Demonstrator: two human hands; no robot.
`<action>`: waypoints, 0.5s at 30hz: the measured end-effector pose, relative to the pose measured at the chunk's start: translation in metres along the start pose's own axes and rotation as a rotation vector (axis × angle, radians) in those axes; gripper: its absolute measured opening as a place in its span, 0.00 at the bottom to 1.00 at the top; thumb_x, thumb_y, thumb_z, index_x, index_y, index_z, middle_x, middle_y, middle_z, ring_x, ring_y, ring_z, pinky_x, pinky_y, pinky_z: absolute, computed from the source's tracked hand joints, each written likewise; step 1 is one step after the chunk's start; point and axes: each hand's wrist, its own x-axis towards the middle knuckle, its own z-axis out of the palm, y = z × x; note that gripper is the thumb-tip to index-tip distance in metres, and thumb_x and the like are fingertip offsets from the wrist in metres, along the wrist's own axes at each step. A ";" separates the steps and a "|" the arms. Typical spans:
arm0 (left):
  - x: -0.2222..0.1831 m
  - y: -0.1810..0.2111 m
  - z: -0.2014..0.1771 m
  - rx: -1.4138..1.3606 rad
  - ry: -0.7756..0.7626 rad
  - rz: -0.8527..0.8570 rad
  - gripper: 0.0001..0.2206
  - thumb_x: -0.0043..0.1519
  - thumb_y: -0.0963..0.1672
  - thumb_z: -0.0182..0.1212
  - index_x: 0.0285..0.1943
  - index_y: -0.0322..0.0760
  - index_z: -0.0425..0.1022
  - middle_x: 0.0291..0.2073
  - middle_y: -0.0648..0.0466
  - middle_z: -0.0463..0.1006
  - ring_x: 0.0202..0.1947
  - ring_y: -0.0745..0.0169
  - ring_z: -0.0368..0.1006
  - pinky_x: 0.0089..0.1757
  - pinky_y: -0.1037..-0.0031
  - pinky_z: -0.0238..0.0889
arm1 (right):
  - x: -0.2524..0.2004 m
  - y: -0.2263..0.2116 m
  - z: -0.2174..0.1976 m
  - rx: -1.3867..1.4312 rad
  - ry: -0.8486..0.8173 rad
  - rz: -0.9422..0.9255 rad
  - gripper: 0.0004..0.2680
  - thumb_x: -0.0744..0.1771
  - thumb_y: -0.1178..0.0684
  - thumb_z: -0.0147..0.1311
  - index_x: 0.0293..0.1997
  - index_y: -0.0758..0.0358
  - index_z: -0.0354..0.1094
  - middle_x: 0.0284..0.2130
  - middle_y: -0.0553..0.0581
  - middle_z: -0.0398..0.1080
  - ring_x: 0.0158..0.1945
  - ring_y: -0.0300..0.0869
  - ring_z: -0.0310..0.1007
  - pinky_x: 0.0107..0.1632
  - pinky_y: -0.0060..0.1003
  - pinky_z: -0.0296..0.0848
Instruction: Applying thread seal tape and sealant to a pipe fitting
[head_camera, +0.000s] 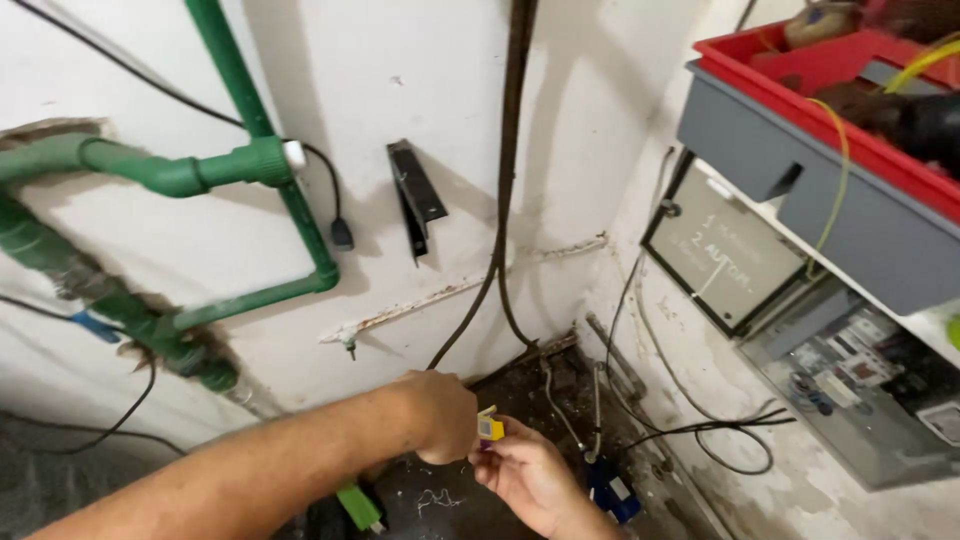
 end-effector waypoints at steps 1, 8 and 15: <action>-0.001 -0.001 -0.001 -0.056 0.025 0.005 0.20 0.70 0.51 0.42 0.60 0.39 0.75 0.58 0.46 0.75 0.60 0.49 0.70 0.52 0.58 0.67 | -0.006 -0.004 -0.001 -0.015 0.004 0.011 0.10 0.64 0.69 0.46 0.46 0.67 0.69 0.33 0.66 0.70 0.36 0.50 0.70 0.33 0.36 0.66; -0.012 0.004 -0.023 -0.202 0.068 0.139 0.20 0.73 0.56 0.41 0.61 0.45 0.68 0.46 0.53 0.74 0.42 0.57 0.71 0.39 0.65 0.66 | -0.044 -0.049 -0.033 -0.007 0.038 -0.252 0.11 0.64 0.68 0.53 0.51 0.70 0.70 0.36 0.67 0.74 0.34 0.48 0.72 0.34 0.36 0.70; 0.020 0.004 -0.015 -0.601 0.208 0.556 0.20 0.66 0.55 0.49 0.62 0.49 0.74 0.30 0.58 0.75 0.27 0.65 0.70 0.31 0.71 0.64 | -0.115 -0.098 -0.033 -0.563 0.163 -0.772 0.11 0.65 0.60 0.58 0.51 0.72 0.75 0.22 0.64 0.72 0.23 0.42 0.65 0.27 0.35 0.67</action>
